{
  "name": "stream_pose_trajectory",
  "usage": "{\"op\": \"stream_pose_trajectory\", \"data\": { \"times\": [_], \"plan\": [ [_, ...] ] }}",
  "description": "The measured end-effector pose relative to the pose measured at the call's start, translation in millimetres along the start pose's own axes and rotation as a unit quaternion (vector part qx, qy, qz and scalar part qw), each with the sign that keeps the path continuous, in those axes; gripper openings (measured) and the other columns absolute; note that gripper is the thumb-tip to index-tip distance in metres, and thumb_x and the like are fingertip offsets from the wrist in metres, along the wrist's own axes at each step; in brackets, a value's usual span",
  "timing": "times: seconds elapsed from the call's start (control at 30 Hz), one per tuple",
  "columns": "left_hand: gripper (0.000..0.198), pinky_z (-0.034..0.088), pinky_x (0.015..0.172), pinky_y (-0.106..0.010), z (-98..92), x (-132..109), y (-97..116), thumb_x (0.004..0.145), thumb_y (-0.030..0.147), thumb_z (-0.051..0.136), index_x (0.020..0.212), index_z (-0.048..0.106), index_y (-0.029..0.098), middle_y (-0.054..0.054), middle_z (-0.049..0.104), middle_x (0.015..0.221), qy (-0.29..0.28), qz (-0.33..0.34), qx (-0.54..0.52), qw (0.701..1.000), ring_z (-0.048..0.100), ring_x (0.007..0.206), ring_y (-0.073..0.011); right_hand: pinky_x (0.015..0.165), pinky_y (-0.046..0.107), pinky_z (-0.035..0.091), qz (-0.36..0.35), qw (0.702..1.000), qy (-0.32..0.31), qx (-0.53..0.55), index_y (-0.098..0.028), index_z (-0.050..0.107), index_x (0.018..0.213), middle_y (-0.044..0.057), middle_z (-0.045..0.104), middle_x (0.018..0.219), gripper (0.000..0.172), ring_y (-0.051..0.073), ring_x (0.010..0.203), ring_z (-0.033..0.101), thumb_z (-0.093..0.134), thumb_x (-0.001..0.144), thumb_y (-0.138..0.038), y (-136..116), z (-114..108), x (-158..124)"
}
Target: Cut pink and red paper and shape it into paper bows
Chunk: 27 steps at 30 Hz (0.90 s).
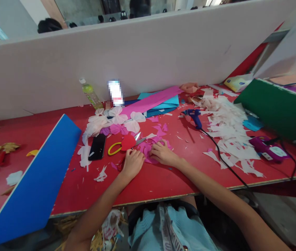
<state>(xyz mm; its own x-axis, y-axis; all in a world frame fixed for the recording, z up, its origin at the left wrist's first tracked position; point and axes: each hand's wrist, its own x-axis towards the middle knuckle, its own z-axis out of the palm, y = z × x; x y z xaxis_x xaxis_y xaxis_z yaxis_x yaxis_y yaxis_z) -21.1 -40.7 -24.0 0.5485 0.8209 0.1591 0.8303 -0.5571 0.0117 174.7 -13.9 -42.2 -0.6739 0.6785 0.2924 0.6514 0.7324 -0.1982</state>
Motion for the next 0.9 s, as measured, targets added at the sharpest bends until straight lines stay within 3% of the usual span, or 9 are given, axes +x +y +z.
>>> {"op": "stream_pose_trajectory", "data": {
  "times": [0.43,0.9],
  "plan": [
    [0.017,0.028,0.087,-0.039,-2.1,0,-7,0.090,0.023,0.046,0.083,0.061,0.017,-0.005,0.064,0.081,0.023,0.071,0.035,0.997,0.053,0.085,-0.0197,0.090,0.040,0.017,-0.007,0.999,0.022,-0.033,-0.020,0.066,0.087,0.004,0.058,0.085,0.018,0.020,0.089,0.044,0.049,0.090,-0.023,4,8,1],
    [0.018,0.029,0.083,-0.038,4.9,2,-8,0.090,0.022,0.044,0.081,0.060,0.016,-0.004,0.062,0.078,0.024,0.083,0.073,0.994,0.052,0.081,-0.0198,0.091,0.041,0.018,-0.027,0.997,0.027,-0.061,-0.018,0.063,0.085,0.005,0.058,0.085,0.021,0.020,0.088,0.043,0.044,0.092,-0.021,9,9,1]
  ]
}}
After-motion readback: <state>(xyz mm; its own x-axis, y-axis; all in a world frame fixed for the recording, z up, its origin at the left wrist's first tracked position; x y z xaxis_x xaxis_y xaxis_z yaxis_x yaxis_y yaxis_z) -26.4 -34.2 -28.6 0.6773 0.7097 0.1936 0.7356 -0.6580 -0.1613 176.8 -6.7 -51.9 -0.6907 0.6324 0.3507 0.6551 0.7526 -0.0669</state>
